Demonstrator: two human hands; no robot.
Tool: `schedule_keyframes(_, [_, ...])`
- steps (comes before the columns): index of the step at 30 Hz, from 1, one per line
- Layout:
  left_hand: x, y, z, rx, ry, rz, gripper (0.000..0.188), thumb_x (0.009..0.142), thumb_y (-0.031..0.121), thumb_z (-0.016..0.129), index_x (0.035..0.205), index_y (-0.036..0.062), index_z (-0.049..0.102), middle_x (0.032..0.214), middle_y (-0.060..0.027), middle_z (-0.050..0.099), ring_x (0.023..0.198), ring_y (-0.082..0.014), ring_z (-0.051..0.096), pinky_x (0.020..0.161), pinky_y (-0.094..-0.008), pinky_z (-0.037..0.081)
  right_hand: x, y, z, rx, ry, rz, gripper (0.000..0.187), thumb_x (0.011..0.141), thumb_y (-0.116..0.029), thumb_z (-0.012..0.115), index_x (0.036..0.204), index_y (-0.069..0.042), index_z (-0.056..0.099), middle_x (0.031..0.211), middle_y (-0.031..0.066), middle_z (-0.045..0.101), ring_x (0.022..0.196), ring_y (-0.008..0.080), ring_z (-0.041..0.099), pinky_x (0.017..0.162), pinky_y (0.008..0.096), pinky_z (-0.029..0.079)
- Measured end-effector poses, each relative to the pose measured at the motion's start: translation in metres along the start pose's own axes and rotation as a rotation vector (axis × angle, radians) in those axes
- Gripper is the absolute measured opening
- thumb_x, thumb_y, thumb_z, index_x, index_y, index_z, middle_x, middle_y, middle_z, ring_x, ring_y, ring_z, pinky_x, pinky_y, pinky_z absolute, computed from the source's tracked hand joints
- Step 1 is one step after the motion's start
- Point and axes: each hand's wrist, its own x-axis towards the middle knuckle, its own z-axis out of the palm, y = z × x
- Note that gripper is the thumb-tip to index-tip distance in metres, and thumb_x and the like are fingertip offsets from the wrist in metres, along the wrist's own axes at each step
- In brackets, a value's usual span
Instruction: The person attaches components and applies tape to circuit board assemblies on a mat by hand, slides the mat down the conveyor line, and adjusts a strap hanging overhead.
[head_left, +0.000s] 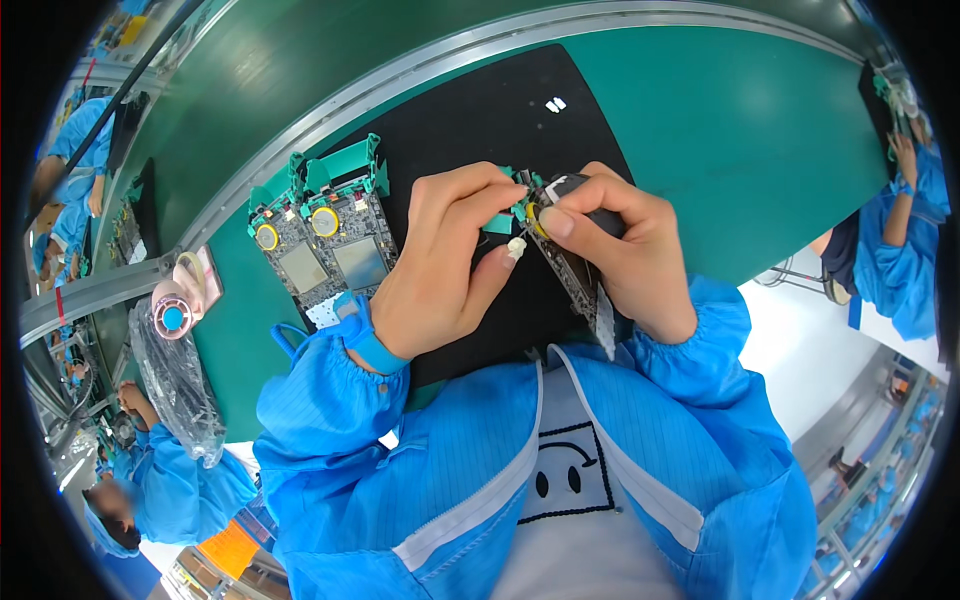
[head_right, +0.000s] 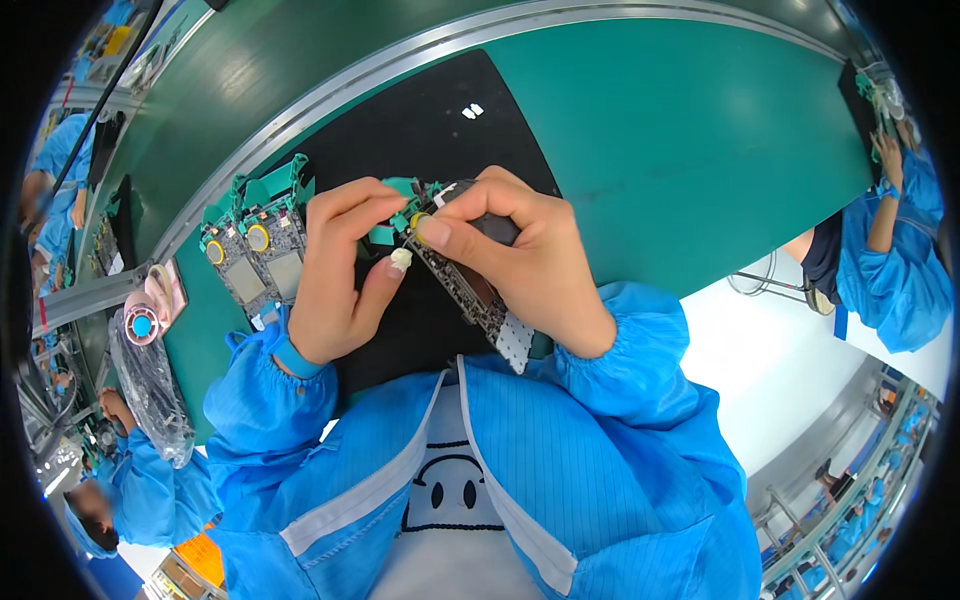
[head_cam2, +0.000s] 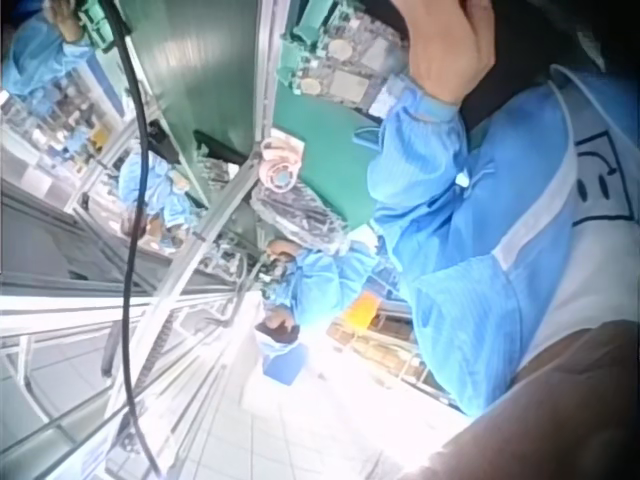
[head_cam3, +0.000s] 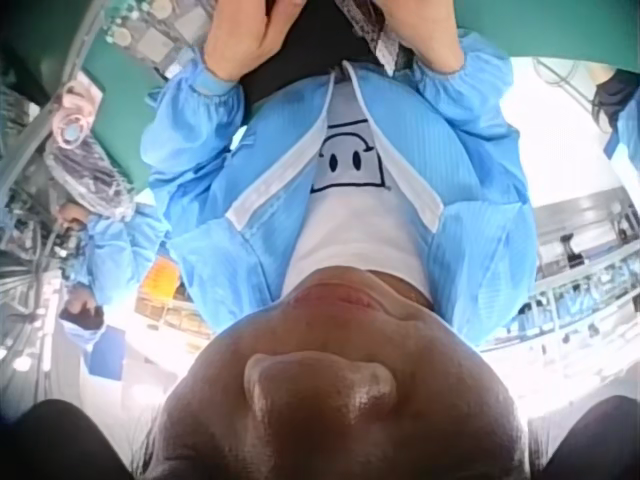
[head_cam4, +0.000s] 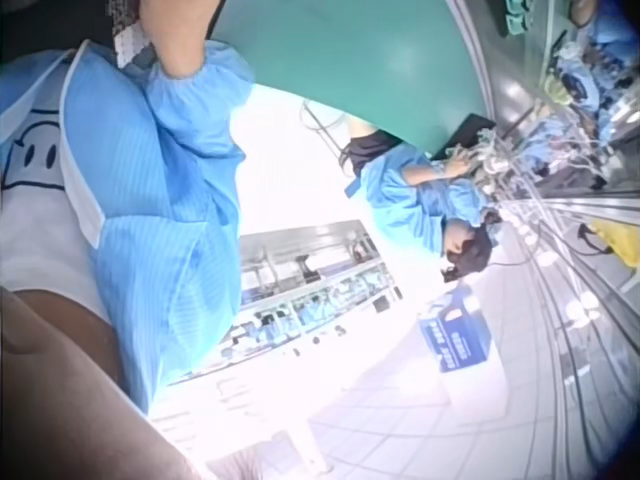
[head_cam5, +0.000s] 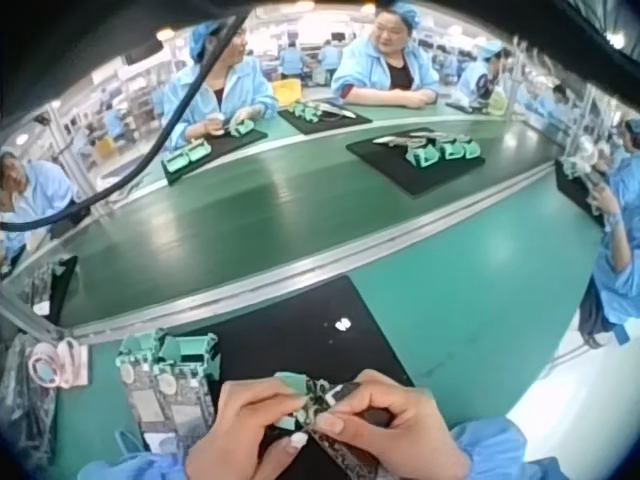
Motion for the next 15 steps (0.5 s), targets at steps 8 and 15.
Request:
schedule_keyframes(8, [-0.024,-0.001,0.017,0.315,0.090,-0.003,0.045,0.064,-0.004,0.071,0.104,0.0057,0.054,0.104,-0.0099,0.053,0.103,-0.0314,0.050,0.099,-0.0501,0.032,-0.008,0.020,-0.004,-0.528,-0.051,-0.457,0.018,0.067,-0.004,0.077,0.082,-0.005,0.069,0.082,0.0068,0.054,0.072,0.0158,0.052,0.058,0.0246,0.041])
schedule_keyframes(15, [-0.040,0.031,0.022,-0.219,0.163,-0.551,0.014,0.080,0.006,0.064,0.093,-0.0004,0.062,0.080,-0.0074,0.059,0.071,-0.0166,0.056,0.060,-0.0280,0.044,-0.008,0.024,-0.010,-0.551,-0.065,-0.554,0.019,0.062,-0.004,0.079,0.078,-0.005,0.069,0.082,0.0067,0.054,0.076,0.0182,0.052,0.061,0.0271,0.042])
